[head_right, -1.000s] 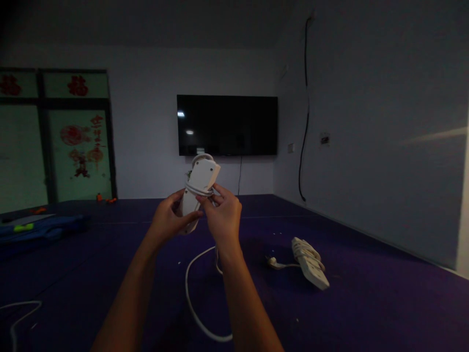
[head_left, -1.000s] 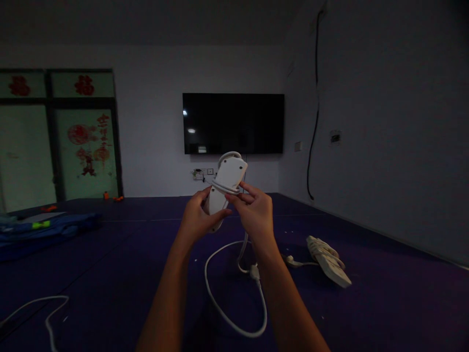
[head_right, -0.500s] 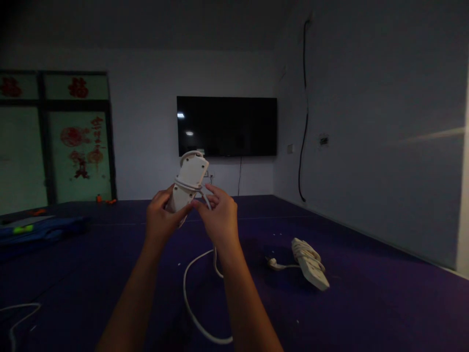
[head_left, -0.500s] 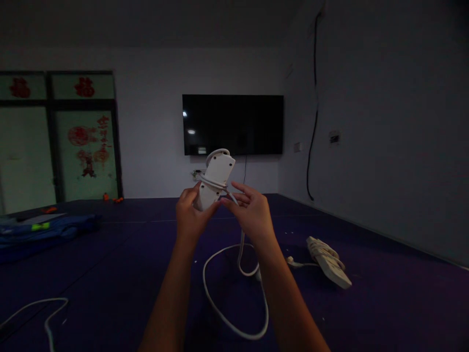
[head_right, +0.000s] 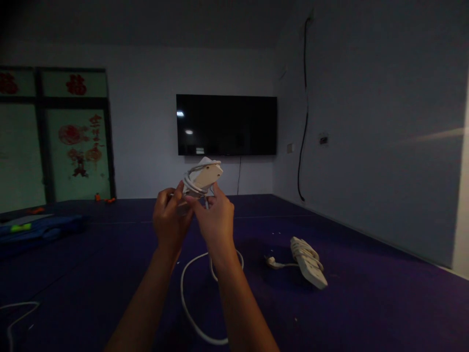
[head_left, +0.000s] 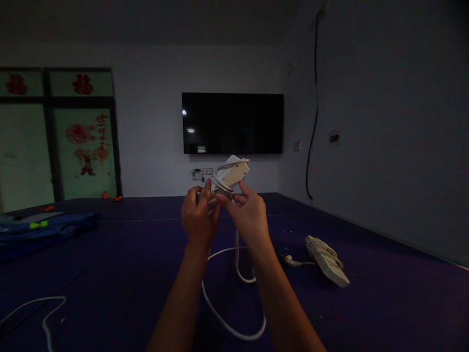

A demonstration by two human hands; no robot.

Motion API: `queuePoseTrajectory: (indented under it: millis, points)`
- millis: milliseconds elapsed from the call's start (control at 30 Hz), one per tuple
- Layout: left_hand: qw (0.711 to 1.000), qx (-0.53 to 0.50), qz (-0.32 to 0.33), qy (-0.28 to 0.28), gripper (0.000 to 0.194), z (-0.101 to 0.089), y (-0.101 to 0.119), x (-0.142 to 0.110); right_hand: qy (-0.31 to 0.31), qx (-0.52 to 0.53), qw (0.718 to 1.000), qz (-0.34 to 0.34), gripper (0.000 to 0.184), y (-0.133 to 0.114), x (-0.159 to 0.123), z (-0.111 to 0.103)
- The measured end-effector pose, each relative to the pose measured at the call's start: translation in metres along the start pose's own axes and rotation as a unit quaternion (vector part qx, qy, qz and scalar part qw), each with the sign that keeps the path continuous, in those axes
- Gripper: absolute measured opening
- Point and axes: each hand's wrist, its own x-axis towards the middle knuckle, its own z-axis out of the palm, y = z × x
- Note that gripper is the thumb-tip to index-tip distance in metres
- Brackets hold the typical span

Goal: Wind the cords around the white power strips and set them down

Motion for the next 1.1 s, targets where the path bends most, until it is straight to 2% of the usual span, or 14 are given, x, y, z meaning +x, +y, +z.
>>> queuePoseTrajectory:
  millis: [167,367,433,500,600,667,767,867,933,1000,1100]
  points:
    - [0.999,0.026,-0.022,0.019,0.035,0.005,0.011,-0.009,0.028,0.032,0.999,-0.033,0.052,0.001,0.0,0.004]
    - [0.996,0.034,0.048,0.061,0.031,0.007,0.012,-0.009,0.056,0.095,0.993,-0.031,0.059,0.004,0.002,0.006]
    - [0.995,0.006,0.069,0.069,0.033,0.007,0.013,-0.006,0.059,0.112,0.991,-0.04,0.057,0.007,0.005,0.004]
    - [0.996,-0.048,0.064,0.05,0.038,0.005,0.014,-0.002,0.054,0.125,0.99,-0.046,0.054,0.01,0.008,0.0]
    - [0.99,-0.139,-0.003,-0.021,0.046,-0.002,0.017,0.007,0.039,0.151,0.987,-0.045,0.05,0.012,0.012,-0.006]
    - [0.97,-0.207,-0.085,-0.098,0.053,-0.008,0.018,0.014,0.027,0.163,0.985,-0.041,0.051,0.011,0.013,-0.009]
    - [0.897,-0.317,-0.211,-0.226,0.056,-0.018,0.015,0.022,-0.005,0.16,0.986,-0.042,0.055,0.007,0.013,-0.01]
    - [0.828,-0.382,-0.278,-0.302,0.046,-0.027,0.009,0.025,-0.034,0.153,0.987,-0.045,0.061,0.001,0.011,-0.008]
    - [0.805,-0.405,-0.303,-0.312,0.042,-0.031,0.006,0.026,-0.045,0.148,0.987,-0.039,0.064,-0.002,0.009,-0.006]
    - [0.799,-0.417,-0.314,-0.298,0.04,-0.033,0.004,0.027,-0.06,0.152,0.986,-0.03,0.063,-0.004,0.008,-0.005]
    - [0.829,-0.403,-0.298,-0.246,0.041,-0.034,0.003,0.029,-0.077,0.167,0.983,-0.009,0.06,-0.004,0.008,-0.006]
